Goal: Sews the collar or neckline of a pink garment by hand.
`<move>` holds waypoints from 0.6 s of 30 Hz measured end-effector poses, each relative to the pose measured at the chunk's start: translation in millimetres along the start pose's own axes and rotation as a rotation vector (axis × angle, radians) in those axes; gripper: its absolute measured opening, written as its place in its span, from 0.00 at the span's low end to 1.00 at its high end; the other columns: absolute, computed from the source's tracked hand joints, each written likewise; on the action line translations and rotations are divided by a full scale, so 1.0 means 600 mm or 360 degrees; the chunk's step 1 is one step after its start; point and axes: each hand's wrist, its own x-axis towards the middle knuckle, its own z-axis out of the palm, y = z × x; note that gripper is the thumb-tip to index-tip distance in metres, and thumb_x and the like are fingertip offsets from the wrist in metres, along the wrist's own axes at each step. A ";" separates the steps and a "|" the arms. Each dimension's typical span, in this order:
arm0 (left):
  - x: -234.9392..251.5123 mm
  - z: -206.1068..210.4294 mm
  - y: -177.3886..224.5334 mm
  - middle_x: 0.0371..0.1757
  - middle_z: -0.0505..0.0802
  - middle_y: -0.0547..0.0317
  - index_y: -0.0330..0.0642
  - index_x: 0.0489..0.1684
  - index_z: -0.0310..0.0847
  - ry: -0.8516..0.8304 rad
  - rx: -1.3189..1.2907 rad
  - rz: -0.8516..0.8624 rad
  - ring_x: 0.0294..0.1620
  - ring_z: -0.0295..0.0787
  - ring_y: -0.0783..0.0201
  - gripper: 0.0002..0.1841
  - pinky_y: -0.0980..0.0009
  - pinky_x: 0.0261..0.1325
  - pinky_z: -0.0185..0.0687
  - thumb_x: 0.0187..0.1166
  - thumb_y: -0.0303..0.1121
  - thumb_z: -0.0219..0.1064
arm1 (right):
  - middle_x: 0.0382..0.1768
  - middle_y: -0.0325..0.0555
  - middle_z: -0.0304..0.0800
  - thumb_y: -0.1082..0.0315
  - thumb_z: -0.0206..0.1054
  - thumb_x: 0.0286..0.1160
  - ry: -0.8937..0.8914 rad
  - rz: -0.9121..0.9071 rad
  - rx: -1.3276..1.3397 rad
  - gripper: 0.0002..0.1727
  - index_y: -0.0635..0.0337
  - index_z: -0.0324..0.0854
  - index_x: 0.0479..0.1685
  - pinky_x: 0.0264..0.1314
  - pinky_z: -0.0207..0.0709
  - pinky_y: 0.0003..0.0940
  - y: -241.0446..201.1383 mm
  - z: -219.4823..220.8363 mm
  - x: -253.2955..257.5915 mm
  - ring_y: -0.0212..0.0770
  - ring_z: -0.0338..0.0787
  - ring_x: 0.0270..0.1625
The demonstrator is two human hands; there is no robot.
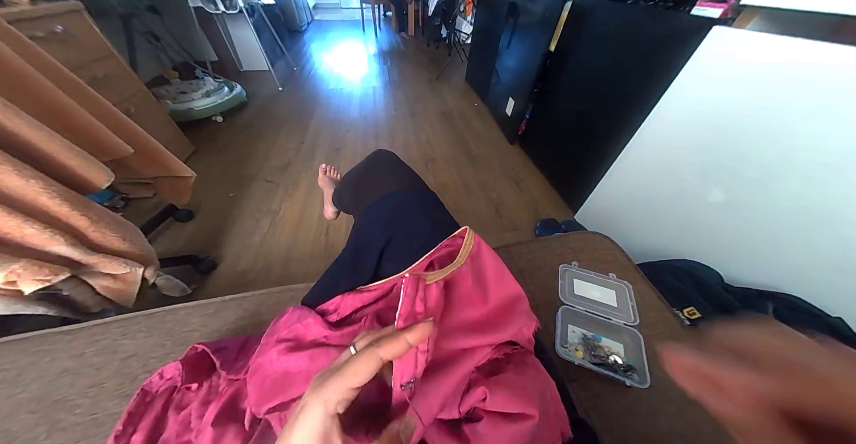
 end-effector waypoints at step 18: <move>0.009 0.038 0.007 0.64 0.94 0.64 0.37 0.70 0.85 0.0331 -0.0504 -0.0218 0.54 0.92 0.76 0.19 0.76 0.59 0.88 0.83 0.20 0.59 | 0.51 0.62 0.92 0.65 0.64 0.81 -0.1106 0.1534 -0.0831 0.14 0.65 0.88 0.55 0.64 0.78 0.63 0.391 0.147 -0.135 0.62 0.90 0.60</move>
